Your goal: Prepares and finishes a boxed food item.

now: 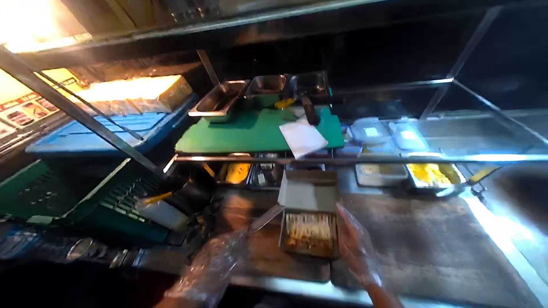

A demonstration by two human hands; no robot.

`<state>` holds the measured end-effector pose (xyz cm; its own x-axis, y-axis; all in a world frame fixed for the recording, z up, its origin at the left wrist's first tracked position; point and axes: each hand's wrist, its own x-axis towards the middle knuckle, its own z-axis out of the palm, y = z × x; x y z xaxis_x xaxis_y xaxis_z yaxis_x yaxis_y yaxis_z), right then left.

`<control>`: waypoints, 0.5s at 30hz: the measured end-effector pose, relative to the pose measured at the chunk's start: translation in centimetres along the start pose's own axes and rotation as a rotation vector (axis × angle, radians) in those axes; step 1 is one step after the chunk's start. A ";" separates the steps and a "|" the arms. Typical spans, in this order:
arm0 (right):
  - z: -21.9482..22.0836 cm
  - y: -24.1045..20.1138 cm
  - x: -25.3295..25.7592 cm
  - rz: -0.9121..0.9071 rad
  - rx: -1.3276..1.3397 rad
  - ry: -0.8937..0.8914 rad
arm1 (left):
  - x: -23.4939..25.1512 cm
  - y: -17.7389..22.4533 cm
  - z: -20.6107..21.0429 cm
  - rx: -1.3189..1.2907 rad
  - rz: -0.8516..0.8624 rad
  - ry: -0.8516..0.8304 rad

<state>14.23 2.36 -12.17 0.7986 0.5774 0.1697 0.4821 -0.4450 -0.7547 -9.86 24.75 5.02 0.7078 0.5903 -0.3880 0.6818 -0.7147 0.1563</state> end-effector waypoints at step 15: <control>-7.5 3.5 -8.9 0.030 0.000 -0.036 | 21.3 -0.7 6.7 -1.595 -0.491 0.010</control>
<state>11.49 -9.51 -11.61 0.7992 0.5880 0.1244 0.4582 -0.4621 -0.7593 3.49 35.33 -9.41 0.3802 0.6346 -0.6729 0.3125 0.5966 0.7392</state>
